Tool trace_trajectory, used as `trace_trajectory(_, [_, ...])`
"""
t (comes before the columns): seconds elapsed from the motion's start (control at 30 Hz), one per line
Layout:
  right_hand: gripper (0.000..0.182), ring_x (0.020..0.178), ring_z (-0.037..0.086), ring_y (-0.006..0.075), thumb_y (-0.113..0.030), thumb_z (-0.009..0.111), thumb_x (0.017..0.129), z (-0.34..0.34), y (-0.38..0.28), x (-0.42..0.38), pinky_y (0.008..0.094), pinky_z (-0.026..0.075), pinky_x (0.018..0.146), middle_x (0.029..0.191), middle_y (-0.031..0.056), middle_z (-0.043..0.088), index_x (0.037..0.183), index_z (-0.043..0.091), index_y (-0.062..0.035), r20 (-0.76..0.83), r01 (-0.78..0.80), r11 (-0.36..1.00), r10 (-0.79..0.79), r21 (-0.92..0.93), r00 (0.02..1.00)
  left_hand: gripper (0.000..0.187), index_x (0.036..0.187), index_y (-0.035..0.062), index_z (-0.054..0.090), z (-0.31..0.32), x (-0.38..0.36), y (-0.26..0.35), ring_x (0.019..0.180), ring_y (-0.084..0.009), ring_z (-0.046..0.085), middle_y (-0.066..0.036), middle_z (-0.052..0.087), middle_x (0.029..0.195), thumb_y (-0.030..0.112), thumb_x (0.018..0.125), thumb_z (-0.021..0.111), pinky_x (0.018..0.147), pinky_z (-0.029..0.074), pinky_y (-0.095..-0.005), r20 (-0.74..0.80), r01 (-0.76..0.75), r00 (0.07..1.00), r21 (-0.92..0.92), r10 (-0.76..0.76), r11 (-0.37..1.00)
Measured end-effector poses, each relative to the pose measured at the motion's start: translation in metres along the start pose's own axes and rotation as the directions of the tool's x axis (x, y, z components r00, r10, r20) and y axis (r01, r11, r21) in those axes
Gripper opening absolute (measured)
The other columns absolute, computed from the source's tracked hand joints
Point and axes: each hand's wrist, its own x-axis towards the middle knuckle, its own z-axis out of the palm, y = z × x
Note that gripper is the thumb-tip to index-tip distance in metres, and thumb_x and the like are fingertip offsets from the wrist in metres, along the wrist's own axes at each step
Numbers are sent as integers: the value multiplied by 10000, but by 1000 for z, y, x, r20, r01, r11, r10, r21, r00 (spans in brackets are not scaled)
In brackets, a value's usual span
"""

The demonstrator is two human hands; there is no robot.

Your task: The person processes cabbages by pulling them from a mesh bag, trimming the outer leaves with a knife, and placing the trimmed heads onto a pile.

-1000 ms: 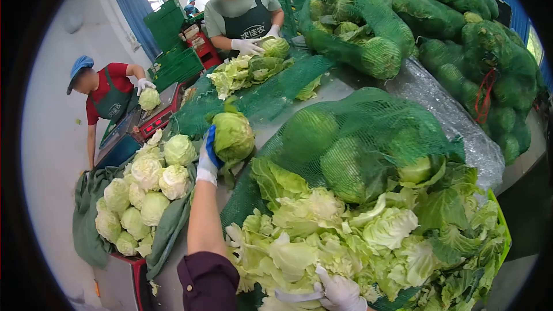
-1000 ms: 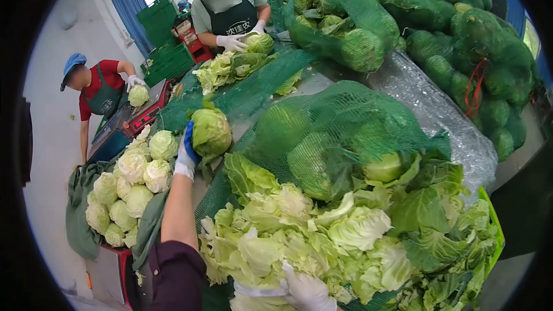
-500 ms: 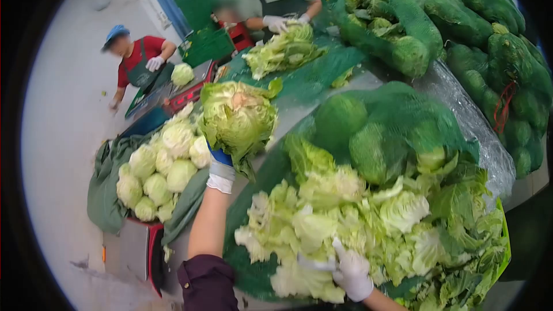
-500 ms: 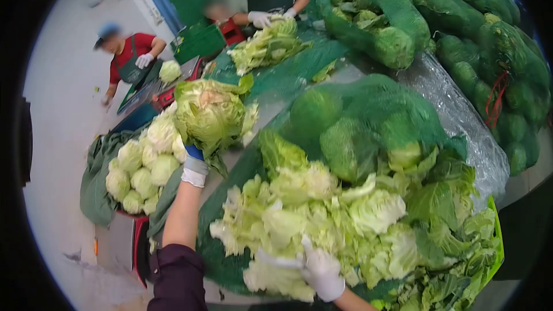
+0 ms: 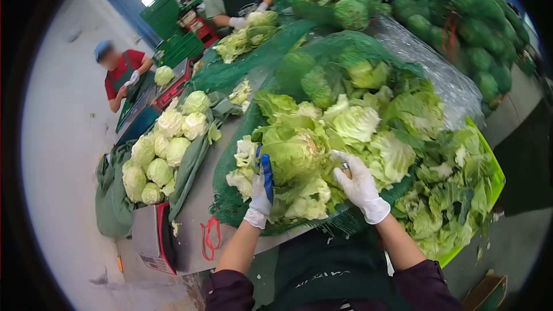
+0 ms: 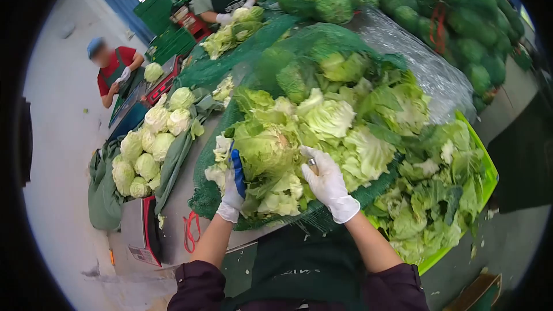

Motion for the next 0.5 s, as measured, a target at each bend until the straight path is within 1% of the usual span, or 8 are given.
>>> trace_trajectory(0.07, [433, 834, 593, 219, -146, 636, 869, -12, -9, -9, 309, 469, 748, 978, 98, 620, 1286, 527, -100, 141, -68, 988, 88, -137, 986, 522, 1423, 38, 358, 28, 0, 14, 1283, -176, 392, -107, 455, 1366, 204, 956, 523, 1053, 333, -311, 81, -150, 988, 364, 129, 919])
trace_trajectory(0.13, [488, 776, 626, 271, -201, 600, 896, -15, -14, -27, 356, 501, 700, 937, 134, 638, 1355, 463, -107, 103, -14, 959, 45, -283, 994, 587, 1412, 33, 377, 33, 14, 38, 1306, -218, 385, -118, 460, 1378, 245, 908, 588, 1072, 311, -348, 382, -477, 877, 754, 289, 452])
trace_trajectory(0.17, [502, 731, 631, 299, -223, 582, 904, -5, -13, -33, 386, 506, 660, 898, 154, 642, 1368, 438, -97, 48, -84, 919, 111, -386, 993, 607, 1380, 23, 424, 40, 14, 44, 1327, -265, 369, -135, 469, 1380, 252, 861, 640, 1094, 273, -380, 479, -559, 825, 773, 301, 302])
trace_trajectory(0.2, [517, 686, 636, 326, -245, 565, 912, 6, -11, -38, 416, 512, 620, 860, 175, 646, 1381, 413, -87, -14, -157, 865, 171, -477, 985, 607, 1380, 23, 424, 51, 12, 47, 1327, -265, 369, -135, 469, 1380, 252, 861, 640, 1094, 273, -380, 492, -570, 818, 765, 299, 300])
trace_trajectory(0.27, [540, 609, 627, 329, -251, 579, 900, 19, -11, -44, 430, 499, 551, 800, 195, 644, 1362, 407, -31, -18, -91, 788, 101, -610, 995, 608, 1344, 10, 469, 74, 8, 43, 1345, -308, 344, -151, 472, 1379, 227, 814, 675, 1111, 237, -395, 474, -533, 834, 824, 282, 191])
trace_trajectory(0.33, [540, 587, 617, 329, -254, 585, 893, 34, 1, -46, 429, 498, 543, 780, 185, 639, 1354, 419, -26, -112, -40, 833, -27, -552, 993, 596, 1331, 14, 489, 74, 15, 30, 1324, -300, 373, -147, 479, 1373, 211, 801, 677, 1095, 269, -384, 480, -547, 817, 821, 321, 166])
trace_trajectory(0.43, [364, 573, 604, 324, -251, 589, 889, 47, -1, -38, 421, 493, 531, 741, 167, 620, 1160, 519, -17, -133, -25, 833, -59, -553, 989, 626, 1307, 57, 534, 69, 25, 18, 1226, -333, 447, -177, 537, 1271, 211, 735, 735, 1037, 351, -400, 322, -484, 849, 793, 420, 370])
trace_trajectory(0.5, [155, 554, 601, 287, -194, 570, 882, 56, -1, -29, 390, 484, 502, 673, 139, 581, 891, 524, -46, -76, -8, 796, -47, -605, 996, 615, 1299, 53, 539, 70, 22, 16, 1219, -336, 451, -175, 539, 1272, 210, 737, 732, 1029, 354, -407, 310, -474, 845, 811, 436, 342])
